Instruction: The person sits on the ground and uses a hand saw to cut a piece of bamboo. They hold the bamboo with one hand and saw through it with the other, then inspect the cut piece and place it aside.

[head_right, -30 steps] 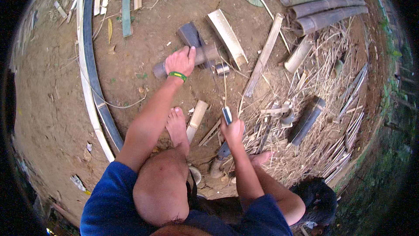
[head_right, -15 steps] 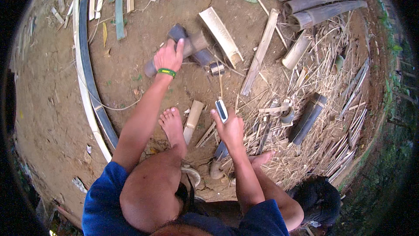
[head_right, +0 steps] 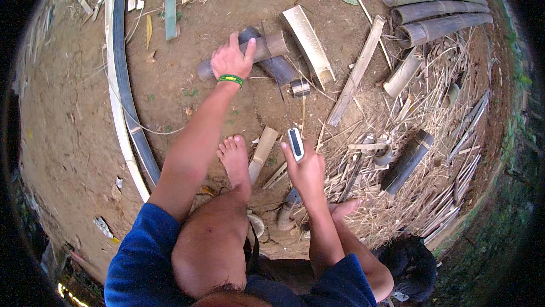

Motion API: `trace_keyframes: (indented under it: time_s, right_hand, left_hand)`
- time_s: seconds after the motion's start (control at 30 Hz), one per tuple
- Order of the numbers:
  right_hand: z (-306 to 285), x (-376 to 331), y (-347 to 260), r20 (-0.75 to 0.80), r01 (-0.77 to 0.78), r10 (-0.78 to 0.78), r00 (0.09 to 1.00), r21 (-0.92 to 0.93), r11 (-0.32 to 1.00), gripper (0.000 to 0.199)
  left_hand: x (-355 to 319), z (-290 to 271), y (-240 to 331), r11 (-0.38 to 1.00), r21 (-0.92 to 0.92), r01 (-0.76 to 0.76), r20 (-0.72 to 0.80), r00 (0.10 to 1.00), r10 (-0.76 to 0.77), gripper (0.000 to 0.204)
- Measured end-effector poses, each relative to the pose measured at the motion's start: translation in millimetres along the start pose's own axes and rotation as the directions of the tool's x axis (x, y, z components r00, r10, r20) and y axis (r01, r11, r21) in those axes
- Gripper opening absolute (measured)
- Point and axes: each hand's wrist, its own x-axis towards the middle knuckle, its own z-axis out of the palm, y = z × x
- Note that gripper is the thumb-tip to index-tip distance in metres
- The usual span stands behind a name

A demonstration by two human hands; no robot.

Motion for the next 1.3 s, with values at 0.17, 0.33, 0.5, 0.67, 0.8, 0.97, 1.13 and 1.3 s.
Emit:
trace_keyframes:
  time_s: [0.17,0.33,0.5,0.67,0.8,0.97,1.13,1.3]
  right_hand:
    - [17,28,-14,-0.083,0.049,-0.058,0.995,-0.106,0.993,0.042]
    - [27,36,-4,-0.046,-0.033,0.026,0.999,-0.174,0.984,0.042]
    - [45,14,40,-0.16,0.14,-0.148,0.976,-0.064,0.988,0.042]
    - [64,83,-4,-0.106,-0.037,0.034,0.994,-0.025,0.999,0.043]
    - [62,14,39,-0.229,0.152,-0.137,0.964,0.049,0.987,0.038]
    - [76,89,8,-0.19,0.03,-0.036,0.981,-0.034,0.999,0.035]
    - [60,17,43,-0.171,0.078,-0.078,0.982,-0.004,0.997,0.04]
    - [64,50,34,-0.172,-0.056,0.05,0.984,-0.028,0.998,0.037]
  left_hand:
    - [-8,6,0,0.997,-0.017,-0.079,-0.049,0.996,0.078,0.08]
    - [-20,-6,8,0.999,0.042,0.027,0.148,0.988,-0.033,0.091]
    - [-10,1,3,0.998,0.036,-0.043,0.058,0.997,0.041,0.094]
    - [-3,0,4,0.998,0.006,-0.065,0.03,0.997,0.065,0.095]
    - [-11,0,3,0.999,0.033,-0.028,0.05,0.998,0.027,0.095]
    - [-5,-3,12,0.999,0.004,0.049,0.066,0.997,-0.05,0.092]
    - [-5,5,2,1.0,0.024,-0.003,0.022,1.0,0.002,0.092]
    - [16,-8,9,0.973,0.002,0.232,0.065,0.971,-0.231,0.087]
